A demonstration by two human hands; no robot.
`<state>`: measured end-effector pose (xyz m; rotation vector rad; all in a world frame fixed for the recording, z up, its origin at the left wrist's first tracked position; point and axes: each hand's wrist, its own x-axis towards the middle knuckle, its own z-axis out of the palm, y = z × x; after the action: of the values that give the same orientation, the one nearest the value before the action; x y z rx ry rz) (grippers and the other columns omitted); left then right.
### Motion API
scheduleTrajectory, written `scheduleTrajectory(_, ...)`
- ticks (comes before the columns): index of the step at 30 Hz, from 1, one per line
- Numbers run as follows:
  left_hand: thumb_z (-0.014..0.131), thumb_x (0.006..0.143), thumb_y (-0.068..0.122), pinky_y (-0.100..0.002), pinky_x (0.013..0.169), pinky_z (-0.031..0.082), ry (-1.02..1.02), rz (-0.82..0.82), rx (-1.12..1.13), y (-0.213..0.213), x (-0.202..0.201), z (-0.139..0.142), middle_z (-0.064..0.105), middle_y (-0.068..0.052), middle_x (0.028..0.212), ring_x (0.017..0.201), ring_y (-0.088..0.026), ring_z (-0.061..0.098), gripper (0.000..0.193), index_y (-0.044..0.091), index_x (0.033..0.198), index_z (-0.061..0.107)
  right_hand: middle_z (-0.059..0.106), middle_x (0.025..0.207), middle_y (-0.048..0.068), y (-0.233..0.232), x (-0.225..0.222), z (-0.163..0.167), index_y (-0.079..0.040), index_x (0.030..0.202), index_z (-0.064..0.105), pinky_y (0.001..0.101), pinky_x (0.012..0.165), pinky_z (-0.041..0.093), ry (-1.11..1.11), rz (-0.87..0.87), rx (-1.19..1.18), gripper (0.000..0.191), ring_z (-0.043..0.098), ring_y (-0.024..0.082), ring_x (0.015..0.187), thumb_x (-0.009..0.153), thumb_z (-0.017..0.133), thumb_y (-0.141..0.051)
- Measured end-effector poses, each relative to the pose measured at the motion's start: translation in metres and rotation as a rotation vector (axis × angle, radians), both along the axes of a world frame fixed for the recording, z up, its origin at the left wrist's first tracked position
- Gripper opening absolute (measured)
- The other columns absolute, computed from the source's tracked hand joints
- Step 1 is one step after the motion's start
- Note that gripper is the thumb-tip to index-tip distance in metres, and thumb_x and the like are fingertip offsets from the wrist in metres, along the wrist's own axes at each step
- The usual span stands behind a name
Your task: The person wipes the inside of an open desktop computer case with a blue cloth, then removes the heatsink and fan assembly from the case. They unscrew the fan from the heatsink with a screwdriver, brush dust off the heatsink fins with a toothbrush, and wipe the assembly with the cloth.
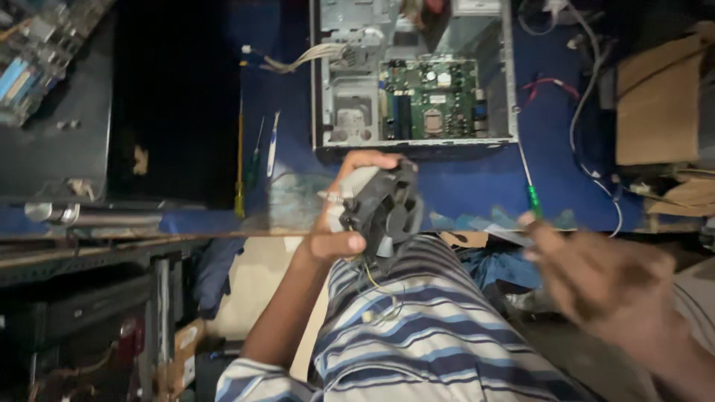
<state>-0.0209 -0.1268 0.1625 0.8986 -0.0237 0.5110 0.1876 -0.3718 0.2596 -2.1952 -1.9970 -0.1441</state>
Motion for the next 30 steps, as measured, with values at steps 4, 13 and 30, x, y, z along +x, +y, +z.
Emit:
scheduleTrajectory(4,0.089,0.07,0.049,-0.042,0.114,0.047,-0.118,-0.069,-0.191,-0.007,0.007,-0.006,0.053,-0.028,0.144,0.128,-0.03,0.059,0.095,0.003,0.141,0.045,0.057,0.064,0.01,0.0,0.002,-0.011,-0.003,0.126,0.073,0.0318,0.047,0.041,0.129,-0.133,0.11,0.037,0.048,0.015,0.047,0.089,0.078,-0.006)
scheduleTrajectory(13,0.089,0.071,0.049,-0.04,0.113,0.049,-0.188,-0.115,-0.156,-0.011,0.022,-0.008,0.054,-0.027,0.138,0.126,-0.03,0.06,0.092,0.002,0.139,0.048,0.069,0.087,0.014,-0.001,0.001,-0.05,-0.002,0.126,0.071,0.0314,0.058,0.051,0.289,-0.286,0.171,0.03,0.063,0.019,0.063,0.097,0.074,-0.009)
scheduleTrajectory(30,0.085,0.072,0.04,-0.041,0.112,0.049,-0.134,-0.151,-0.146,-0.016,0.035,-0.034,0.056,-0.023,0.141,0.123,-0.03,0.062,0.088,0.006,0.143,0.045,0.07,0.092,0.018,-0.013,0.035,-0.297,-0.003,0.106,0.067,0.0458,0.072,0.053,0.637,-0.478,-0.018,0.019,0.068,0.035,0.08,0.093,0.068,-0.017)
